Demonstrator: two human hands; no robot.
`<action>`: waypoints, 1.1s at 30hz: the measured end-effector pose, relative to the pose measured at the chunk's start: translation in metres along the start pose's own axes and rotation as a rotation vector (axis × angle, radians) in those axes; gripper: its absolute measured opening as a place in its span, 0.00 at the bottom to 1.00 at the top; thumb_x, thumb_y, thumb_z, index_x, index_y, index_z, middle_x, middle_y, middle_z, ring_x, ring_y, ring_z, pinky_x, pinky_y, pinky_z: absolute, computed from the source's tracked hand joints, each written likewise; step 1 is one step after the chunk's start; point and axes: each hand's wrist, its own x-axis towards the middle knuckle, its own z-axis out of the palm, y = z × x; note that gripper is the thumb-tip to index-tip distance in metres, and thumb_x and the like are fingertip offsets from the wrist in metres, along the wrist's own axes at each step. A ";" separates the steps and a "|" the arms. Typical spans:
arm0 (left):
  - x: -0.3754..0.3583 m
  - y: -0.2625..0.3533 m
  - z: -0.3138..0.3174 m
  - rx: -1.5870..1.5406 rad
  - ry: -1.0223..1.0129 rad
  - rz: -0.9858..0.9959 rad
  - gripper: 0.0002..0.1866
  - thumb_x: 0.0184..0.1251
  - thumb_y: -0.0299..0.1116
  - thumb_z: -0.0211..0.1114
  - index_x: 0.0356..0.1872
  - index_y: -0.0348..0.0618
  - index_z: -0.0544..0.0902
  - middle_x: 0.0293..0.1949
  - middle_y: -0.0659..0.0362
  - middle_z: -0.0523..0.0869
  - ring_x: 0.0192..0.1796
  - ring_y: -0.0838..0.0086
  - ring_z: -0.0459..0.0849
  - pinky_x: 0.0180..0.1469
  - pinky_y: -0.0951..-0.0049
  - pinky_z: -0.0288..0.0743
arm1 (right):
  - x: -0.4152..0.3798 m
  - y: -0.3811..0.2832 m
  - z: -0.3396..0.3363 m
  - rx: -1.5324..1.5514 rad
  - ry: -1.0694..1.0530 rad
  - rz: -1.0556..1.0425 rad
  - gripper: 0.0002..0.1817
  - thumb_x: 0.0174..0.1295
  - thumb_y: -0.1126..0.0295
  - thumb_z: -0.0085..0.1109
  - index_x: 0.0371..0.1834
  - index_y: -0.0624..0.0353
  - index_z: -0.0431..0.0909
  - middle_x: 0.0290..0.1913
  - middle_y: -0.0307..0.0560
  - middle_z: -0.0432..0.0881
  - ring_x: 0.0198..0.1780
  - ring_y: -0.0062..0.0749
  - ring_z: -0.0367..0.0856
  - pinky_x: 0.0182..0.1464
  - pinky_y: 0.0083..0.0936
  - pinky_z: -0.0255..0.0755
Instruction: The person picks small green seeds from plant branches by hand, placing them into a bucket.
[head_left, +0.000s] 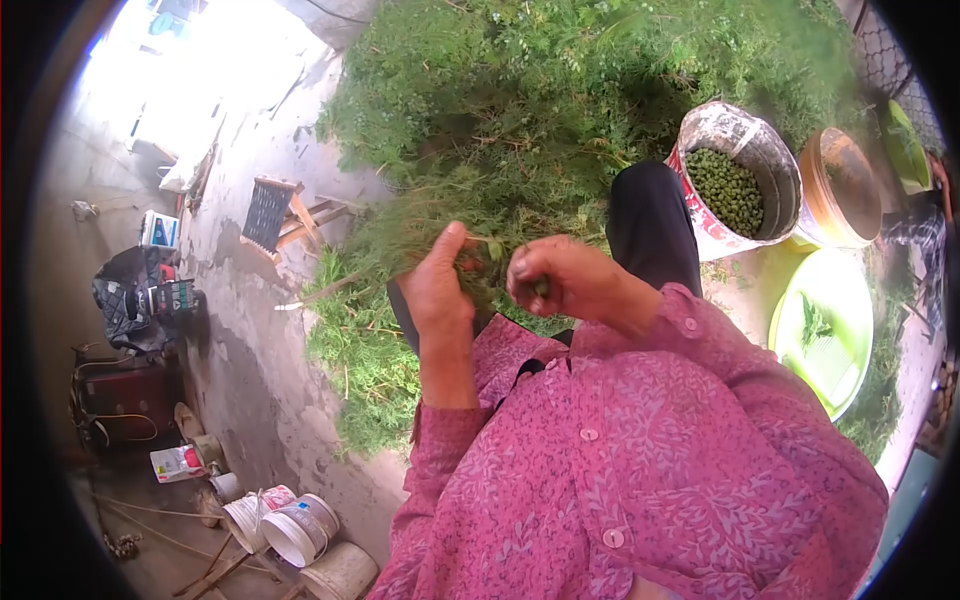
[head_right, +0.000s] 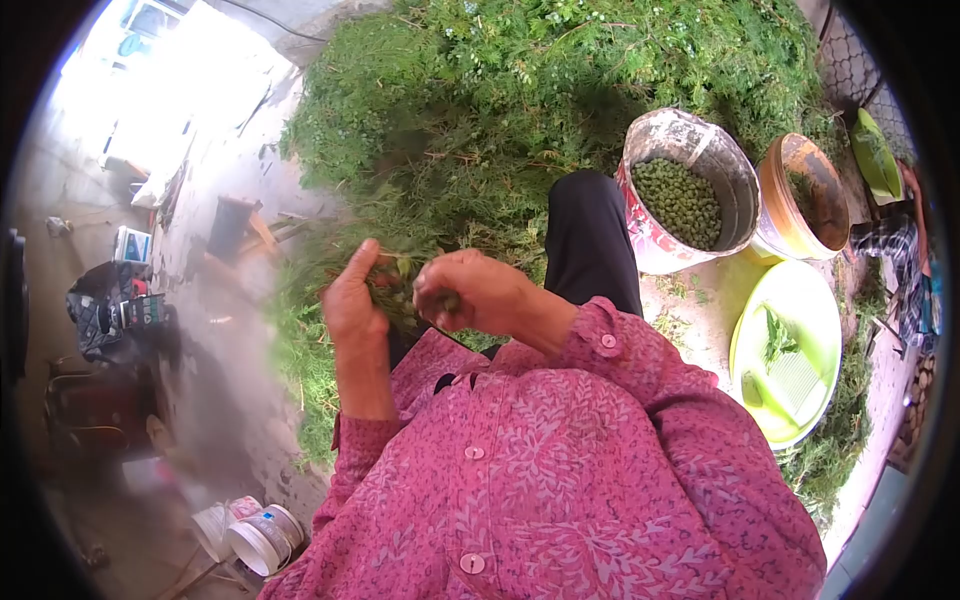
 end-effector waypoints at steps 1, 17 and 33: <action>0.006 -0.002 -0.007 0.000 0.000 0.000 0.07 0.53 0.23 0.66 0.33 0.38 0.78 0.26 0.57 0.81 0.22 0.74 0.78 0.22 0.77 0.72 | -0.004 0.000 0.003 0.000 0.000 0.000 0.05 0.57 0.70 0.54 0.28 0.59 0.76 0.26 0.41 0.78 0.22 0.20 0.74 0.20 0.14 0.64; -0.013 0.002 0.005 0.050 -0.068 0.027 0.13 0.54 0.19 0.64 0.42 0.38 0.75 0.31 0.60 0.80 0.29 0.75 0.79 0.28 0.75 0.75 | 0.011 0.006 0.010 0.206 0.237 -0.035 0.08 0.58 0.64 0.60 0.30 0.55 0.74 0.28 0.38 0.76 0.23 0.18 0.72 0.20 0.13 0.63; 0.013 0.012 -0.020 -0.446 -0.151 -0.449 0.04 0.58 0.29 0.64 0.29 0.43 0.77 0.24 0.61 0.78 0.21 0.76 0.74 0.27 0.71 0.75 | -0.102 -0.103 -0.083 -1.101 1.194 -0.779 0.13 0.55 0.70 0.56 0.43 0.62 0.78 0.28 0.44 0.81 0.26 0.24 0.77 0.30 0.21 0.73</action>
